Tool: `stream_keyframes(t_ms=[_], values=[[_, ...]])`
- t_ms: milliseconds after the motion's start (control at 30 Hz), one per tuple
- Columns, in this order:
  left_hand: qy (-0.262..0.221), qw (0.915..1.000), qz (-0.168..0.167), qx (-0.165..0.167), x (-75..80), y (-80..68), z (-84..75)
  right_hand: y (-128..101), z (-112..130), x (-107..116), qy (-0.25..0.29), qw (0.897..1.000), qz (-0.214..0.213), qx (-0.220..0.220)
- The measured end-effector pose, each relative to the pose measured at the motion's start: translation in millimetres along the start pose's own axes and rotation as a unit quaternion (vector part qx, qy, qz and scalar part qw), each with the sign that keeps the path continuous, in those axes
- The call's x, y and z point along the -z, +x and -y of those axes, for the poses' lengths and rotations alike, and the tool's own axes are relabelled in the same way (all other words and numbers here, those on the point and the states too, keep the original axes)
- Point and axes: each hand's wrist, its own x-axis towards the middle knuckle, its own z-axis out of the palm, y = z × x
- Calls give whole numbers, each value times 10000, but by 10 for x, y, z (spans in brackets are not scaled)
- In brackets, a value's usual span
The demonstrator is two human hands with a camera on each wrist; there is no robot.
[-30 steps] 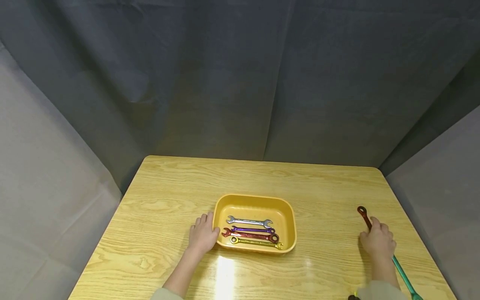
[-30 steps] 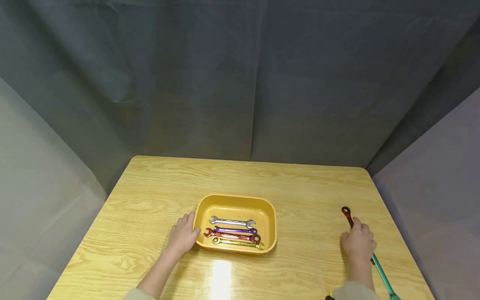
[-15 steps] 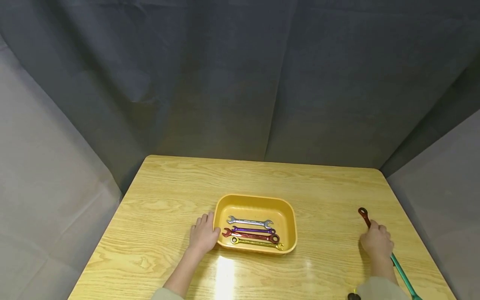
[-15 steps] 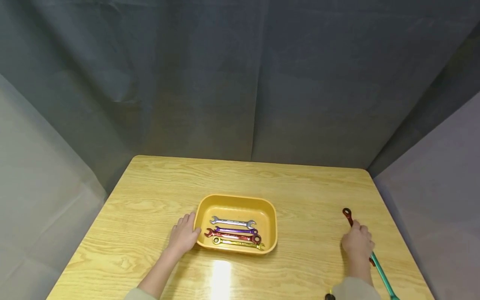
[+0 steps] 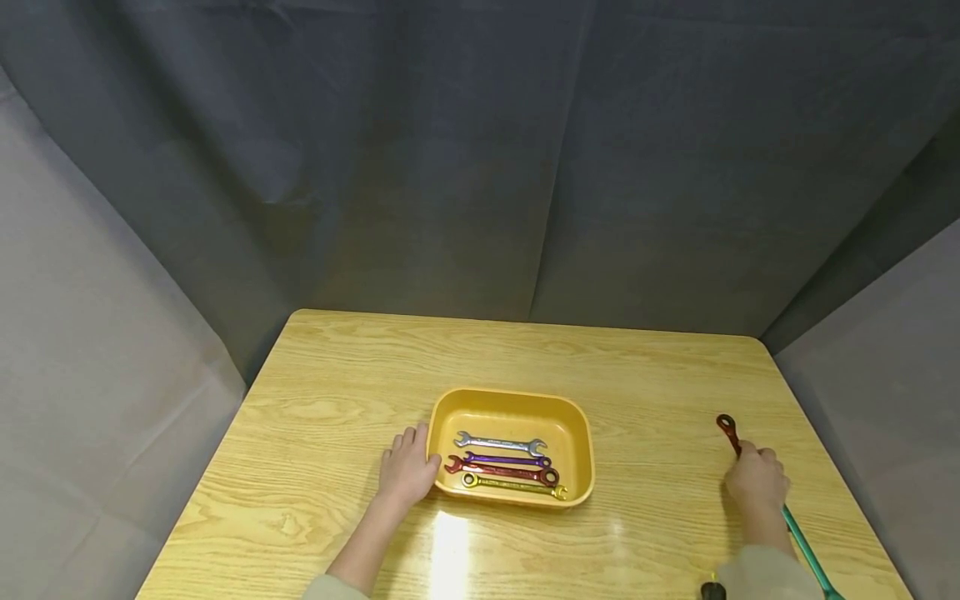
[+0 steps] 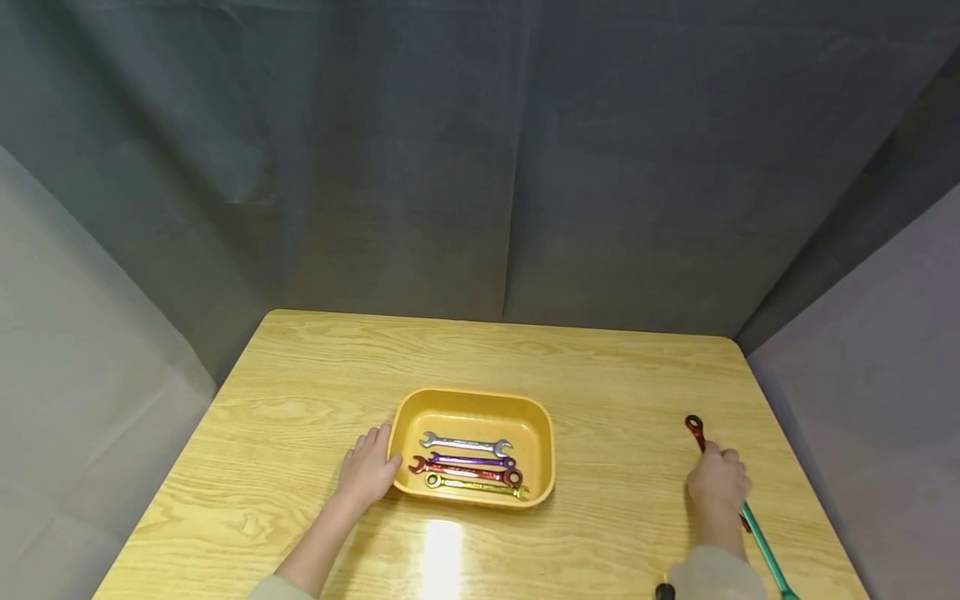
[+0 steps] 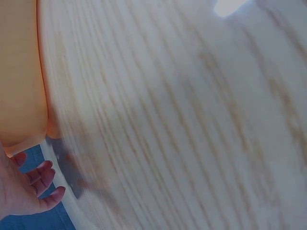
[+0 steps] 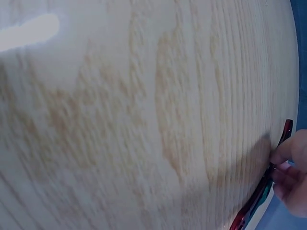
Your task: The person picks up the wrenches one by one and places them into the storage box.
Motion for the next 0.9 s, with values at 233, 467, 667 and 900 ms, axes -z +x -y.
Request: stream_keyframes(t_ms=[233, 467, 667, 900], values=[[-28, 10000, 33, 19, 7, -7, -4, 35, -21, -6, -88, 9999, -33, 44], [-19, 10000, -3, 19, 10, -14, -8, 27, 36, 34, -42, 10000, 29, 51], [-5, 10000, -8, -4, 13, -7, -7, 5, 100, 54, 136, 9998, 94, 52], [-9, 10000, 18, 3, 5, 0, 0, 31, 104, 69, 188, 9993, 311, -92]])
